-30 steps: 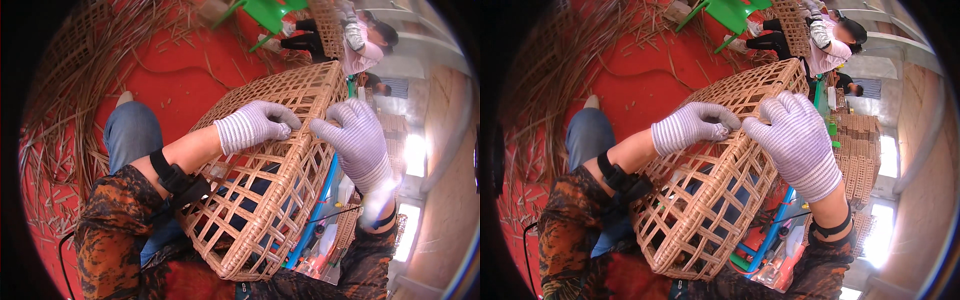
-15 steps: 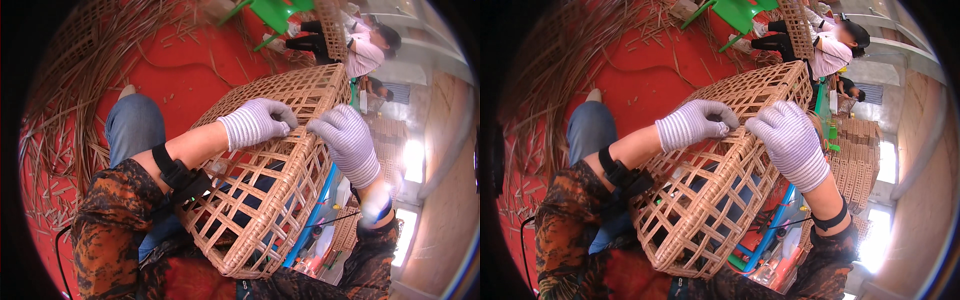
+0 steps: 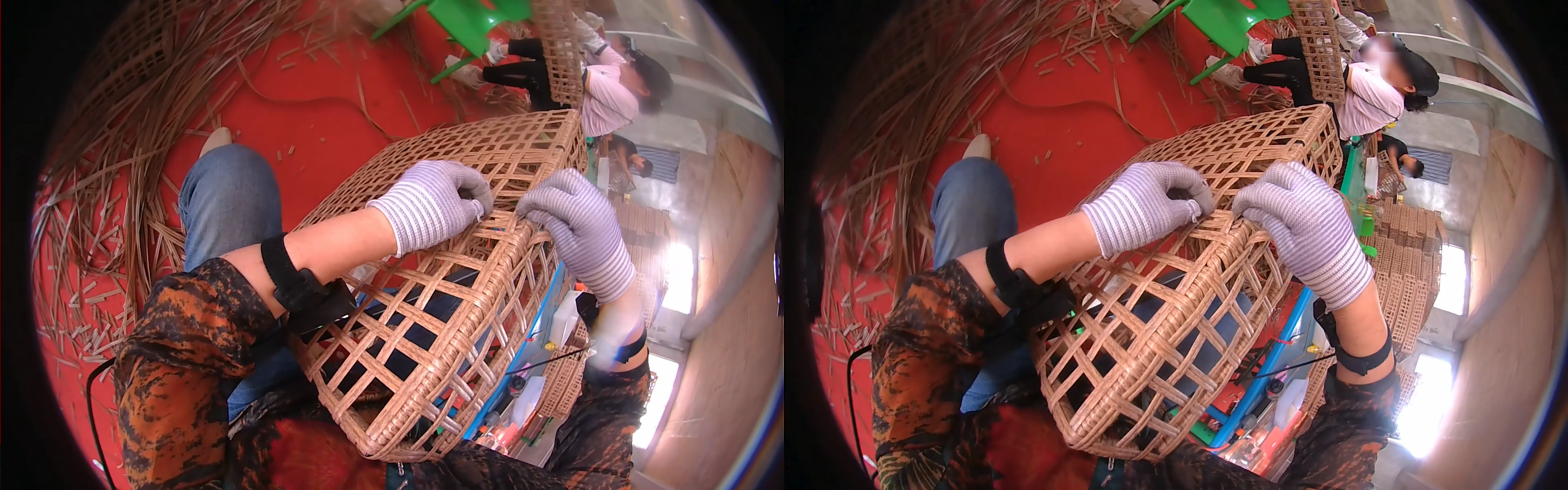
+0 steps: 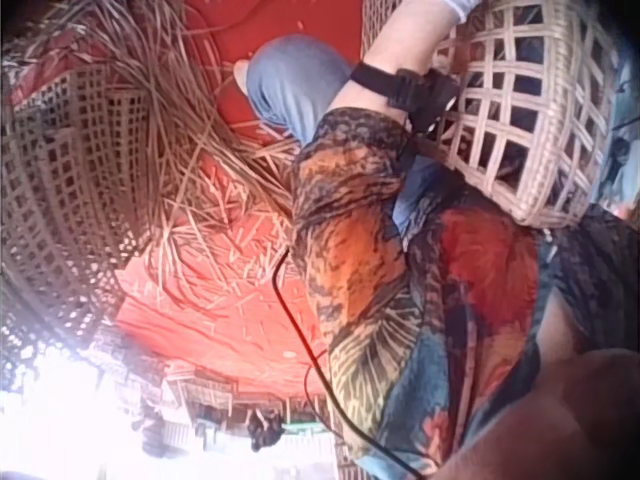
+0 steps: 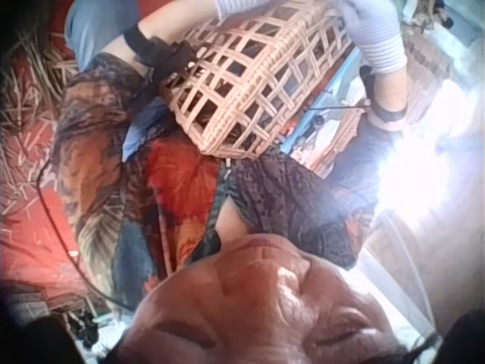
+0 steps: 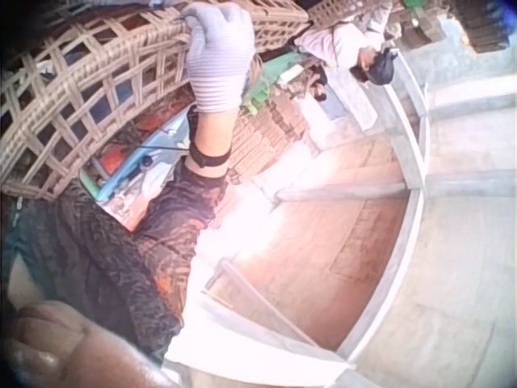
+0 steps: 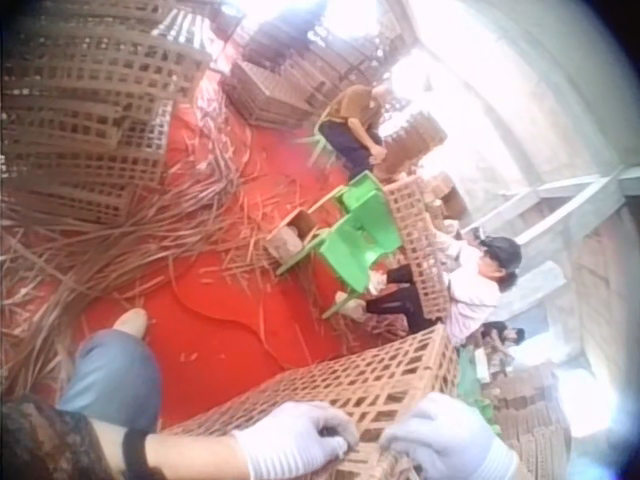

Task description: The person is weaving thin wicker strips into a wooden chair frame or base.

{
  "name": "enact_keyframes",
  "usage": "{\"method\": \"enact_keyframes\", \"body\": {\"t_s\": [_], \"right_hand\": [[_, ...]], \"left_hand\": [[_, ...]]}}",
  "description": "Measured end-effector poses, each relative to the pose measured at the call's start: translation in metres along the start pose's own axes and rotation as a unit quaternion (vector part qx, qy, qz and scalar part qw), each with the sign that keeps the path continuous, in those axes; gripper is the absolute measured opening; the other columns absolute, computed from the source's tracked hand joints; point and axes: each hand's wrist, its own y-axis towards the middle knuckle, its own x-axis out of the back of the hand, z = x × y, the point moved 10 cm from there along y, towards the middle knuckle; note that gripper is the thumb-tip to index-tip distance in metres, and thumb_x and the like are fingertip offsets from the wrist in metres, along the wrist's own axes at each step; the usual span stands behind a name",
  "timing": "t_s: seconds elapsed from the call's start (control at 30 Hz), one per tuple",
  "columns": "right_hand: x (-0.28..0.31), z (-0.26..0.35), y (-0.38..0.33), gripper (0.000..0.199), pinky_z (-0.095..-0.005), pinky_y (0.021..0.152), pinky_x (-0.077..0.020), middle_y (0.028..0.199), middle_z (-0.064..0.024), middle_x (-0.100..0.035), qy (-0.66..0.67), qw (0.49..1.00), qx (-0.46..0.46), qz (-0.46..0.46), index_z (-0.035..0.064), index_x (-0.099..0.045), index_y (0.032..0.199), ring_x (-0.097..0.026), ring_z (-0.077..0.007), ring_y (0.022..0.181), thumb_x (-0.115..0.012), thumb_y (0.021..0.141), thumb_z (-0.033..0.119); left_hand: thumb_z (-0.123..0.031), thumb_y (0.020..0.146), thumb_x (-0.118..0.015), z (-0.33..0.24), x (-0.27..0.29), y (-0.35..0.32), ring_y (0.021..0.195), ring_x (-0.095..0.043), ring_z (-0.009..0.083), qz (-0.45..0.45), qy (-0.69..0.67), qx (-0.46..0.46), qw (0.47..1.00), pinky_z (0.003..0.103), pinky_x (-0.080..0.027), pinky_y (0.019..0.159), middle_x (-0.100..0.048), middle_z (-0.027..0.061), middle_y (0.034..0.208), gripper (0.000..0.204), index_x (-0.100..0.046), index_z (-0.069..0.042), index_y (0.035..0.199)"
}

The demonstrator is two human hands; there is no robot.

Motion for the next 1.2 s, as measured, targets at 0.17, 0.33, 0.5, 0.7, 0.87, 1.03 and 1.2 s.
{"method": "enact_keyframes", "body": {"t_s": [0.17, 0.33, 0.5, 0.7, 0.87, 1.03, 1.2], "right_hand": [[0.000, 0.003, 0.007, 0.011, -0.0418, 0.076, -0.0491, 0.084, -0.0120, -0.059, -0.012, 1.000, -0.002, 0.024, 0.0070, -0.066, 0.091, -0.059, -0.0333, 0.085, -0.067, 0.080, 0.008], [-0.004, 0.017, 0.011, 0.008, -0.0427, 0.076, -0.0491, 0.084, -0.0126, -0.060, -0.077, 0.996, 0.013, 0.049, 0.0063, -0.065, 0.088, -0.060, -0.0335, 0.086, -0.065, 0.081, 0.010], [-0.003, 0.027, 0.011, 0.008, -0.0418, 0.074, -0.0496, 0.082, -0.0123, -0.063, -0.185, 0.982, -0.020, 0.035, 0.0055, -0.067, 0.086, -0.062, -0.0321, 0.082, -0.067, 0.079, 0.009], [-0.005, 0.037, 0.011, 0.007, -0.0408, 0.072, -0.0503, 0.080, -0.0110, -0.064, -0.241, 0.970, -0.025, 0.036, 0.0065, -0.066, 0.087, -0.063, -0.0300, 0.078, -0.066, 0.082, 0.011], [-0.008, 0.035, 0.008, 0.008, -0.0403, 0.071, -0.0504, 0.078, -0.0110, -0.064, -0.248, 0.967, -0.044, 0.042, 0.0067, -0.066, 0.089, -0.063, -0.0298, 0.076, -0.066, 0.082, 0.011], [-0.002, 0.032, 0.006, 0.009, -0.0405, 0.070, -0.0506, 0.077, -0.0115, -0.064, -0.233, 0.971, -0.041, 0.033, 0.0069, -0.066, 0.088, -0.064, -0.0304, 0.075, -0.067, 0.081, 0.012], [0.009, 0.029, 0.009, 0.008, -0.0416, 0.069, -0.0507, 0.077, -0.0114, -0.064, -0.154, 0.987, -0.046, 0.002, 0.0068, -0.065, 0.085, -0.065, -0.0319, 0.076, -0.067, 0.080, 0.014]], "left_hand": [[-0.007, 0.082, -0.065, -0.013, 0.004, -0.005, 0.085, -0.066, 0.0228, -0.044, 0.056, -0.062, 0.996, 0.033, -0.054, 0.083, -0.066, 0.0116, 0.089, 0.011, -0.072, -0.001, 0.089], [-0.007, 0.082, -0.065, -0.015, 0.001, -0.011, 0.087, -0.066, 0.0243, -0.048, 0.055, -0.077, 0.994, 0.034, -0.053, 0.083, -0.066, 0.0123, 0.091, 0.013, -0.073, -0.002, 0.091], [-0.009, 0.080, -0.067, -0.023, 0.000, -0.018, 0.088, -0.065, 0.0258, -0.065, 0.086, -0.097, 0.989, 0.035, -0.053, 0.083, -0.065, 0.0127, 0.092, 0.014, -0.073, -0.003, 0.091], [-0.013, 0.081, -0.069, -0.032, 0.002, -0.028, 0.083, -0.066, 0.0271, -0.086, 0.094, -0.113, 0.985, 0.035, -0.055, 0.078, -0.064, 0.0124, 0.092, 0.017, -0.073, -0.003, 0.093], [-0.012, 0.081, -0.071, -0.025, 0.000, -0.026, 0.078, -0.067, 0.0204, -0.074, 0.043, -0.076, 0.993, 0.032, -0.055, 0.074, -0.066, 0.0112, 0.091, 0.015, -0.073, -0.002, 0.093], [-0.013, 0.080, -0.075, -0.015, 0.004, -0.010, 0.073, -0.066, 0.0169, -0.037, 0.038, 0.006, 0.999, 0.031, -0.055, 0.071, -0.068, 0.0106, 0.085, 0.018, -0.074, -0.002, 0.094], [-0.018, 0.077, -0.077, -0.027, 0.005, -0.002, 0.078, -0.067, 0.0224, -0.019, 0.157, -0.027, 0.987, 0.033, -0.054, 0.075, -0.070, 0.0106, 0.085, 0.022, -0.075, -0.005, 0.094]]}}
